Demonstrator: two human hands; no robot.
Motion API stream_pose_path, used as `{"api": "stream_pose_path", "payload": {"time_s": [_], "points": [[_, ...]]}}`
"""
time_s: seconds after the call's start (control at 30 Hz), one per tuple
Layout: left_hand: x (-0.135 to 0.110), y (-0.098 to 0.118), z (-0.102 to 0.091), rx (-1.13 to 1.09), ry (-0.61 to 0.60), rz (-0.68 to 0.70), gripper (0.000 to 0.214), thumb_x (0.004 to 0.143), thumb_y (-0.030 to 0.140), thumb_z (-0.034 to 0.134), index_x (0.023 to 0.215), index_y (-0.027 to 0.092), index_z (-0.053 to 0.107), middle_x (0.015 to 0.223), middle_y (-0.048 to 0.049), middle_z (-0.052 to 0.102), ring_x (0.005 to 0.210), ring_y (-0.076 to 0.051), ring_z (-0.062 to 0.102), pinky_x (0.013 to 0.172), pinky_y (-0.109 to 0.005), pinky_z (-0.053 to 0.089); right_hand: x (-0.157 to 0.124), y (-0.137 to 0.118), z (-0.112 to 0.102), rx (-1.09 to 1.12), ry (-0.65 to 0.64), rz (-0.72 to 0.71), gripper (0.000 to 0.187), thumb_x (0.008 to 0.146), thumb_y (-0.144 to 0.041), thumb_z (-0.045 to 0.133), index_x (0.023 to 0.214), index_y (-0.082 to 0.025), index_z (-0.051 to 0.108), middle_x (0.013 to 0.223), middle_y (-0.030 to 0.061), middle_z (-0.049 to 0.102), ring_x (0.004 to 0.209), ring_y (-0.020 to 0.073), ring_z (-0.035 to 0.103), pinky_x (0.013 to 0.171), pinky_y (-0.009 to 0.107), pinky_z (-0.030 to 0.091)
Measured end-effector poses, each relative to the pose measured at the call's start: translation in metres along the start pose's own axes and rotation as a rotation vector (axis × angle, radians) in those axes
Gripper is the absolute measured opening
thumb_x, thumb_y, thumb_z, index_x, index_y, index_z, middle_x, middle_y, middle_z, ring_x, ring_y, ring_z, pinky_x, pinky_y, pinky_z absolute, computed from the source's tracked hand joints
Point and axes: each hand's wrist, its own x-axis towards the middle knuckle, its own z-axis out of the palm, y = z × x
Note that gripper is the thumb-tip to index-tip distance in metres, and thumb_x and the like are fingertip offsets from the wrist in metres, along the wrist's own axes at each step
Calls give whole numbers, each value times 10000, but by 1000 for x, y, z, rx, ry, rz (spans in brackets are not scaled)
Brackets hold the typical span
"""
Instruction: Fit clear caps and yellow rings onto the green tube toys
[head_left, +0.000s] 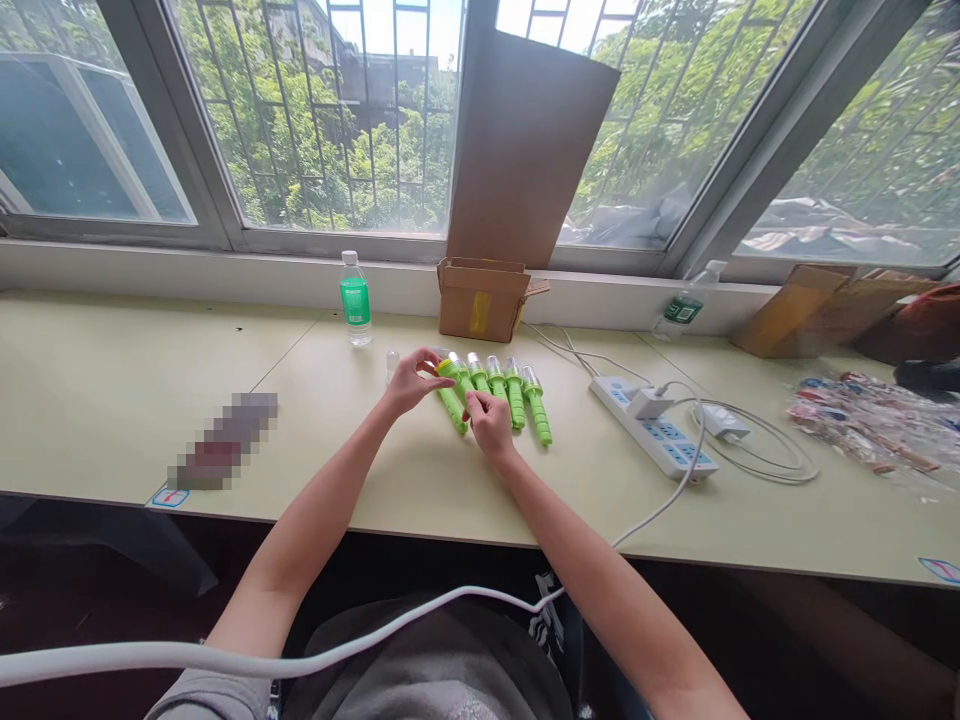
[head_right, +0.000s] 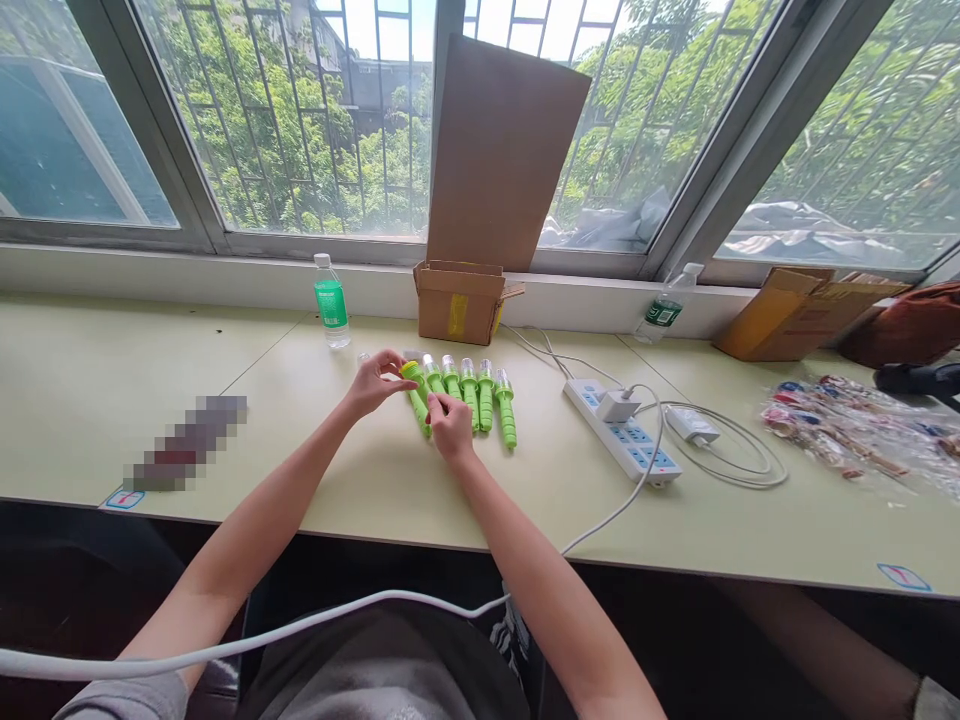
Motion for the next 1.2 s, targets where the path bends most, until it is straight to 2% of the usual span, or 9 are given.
{"api": "stream_pose_path", "payload": {"time_s": [0.27,0.4,0.47,0.7,0.8,0.9,1.03,1.2], "points": [[1,-2,0,27,32,32,486,539,477,839,792,177,552,824,-16,593,773,-167,627,576,-266,517,2,-1,-3,29,-35,28,456,811,-536,568,520,-189,519,456,1,468,406,96,350,430,258,253],[1,-5,1,42,46,36,499,537,509,830,786,174,557,801,-13,595,744,-166,631,576,-273,517,2,-3,-3,43,-59,39,342,732,-524,666,691,-186,637,483,-6,510,417,107,401,424,250,282],[1,-6,0,49,55,33,512,532,522,829,794,174,558,797,-8,591,722,-160,632,566,-267,510,2,-3,-2,90,-69,84,363,711,-540,679,773,-183,666,484,-5,520,393,104,385,398,250,262],[1,-4,2,75,69,47,510,539,554,812,756,173,550,778,-15,612,721,-164,634,570,-271,511,2,-3,0,241,-136,159,422,719,-586,670,707,-170,596,485,13,542,347,73,344,350,240,209],[0,-3,4,72,86,58,495,566,557,797,741,168,545,802,-36,634,746,-173,641,578,-275,518,3,-2,0,269,-121,198,443,693,-588,698,787,-168,591,477,4,546,331,64,327,337,230,203],[0,-2,4,68,73,62,491,583,534,799,811,170,560,848,-41,646,766,-169,651,582,-262,523,4,-1,0,353,-121,262,468,679,-577,720,858,-178,553,481,-8,558,315,52,298,322,212,183],[0,-2,4,64,21,61,500,600,497,806,892,179,554,931,-45,653,785,-163,665,596,-254,532,5,-1,-1,445,-163,311,423,705,-546,704,812,-184,513,508,3,583,304,42,293,313,197,150],[1,-4,5,80,41,57,455,615,475,803,857,172,564,958,-61,662,804,-171,665,618,-271,542,7,-1,-3,461,-160,322,380,712,-509,702,787,-176,533,536,13,595,307,43,310,315,196,151]]}}
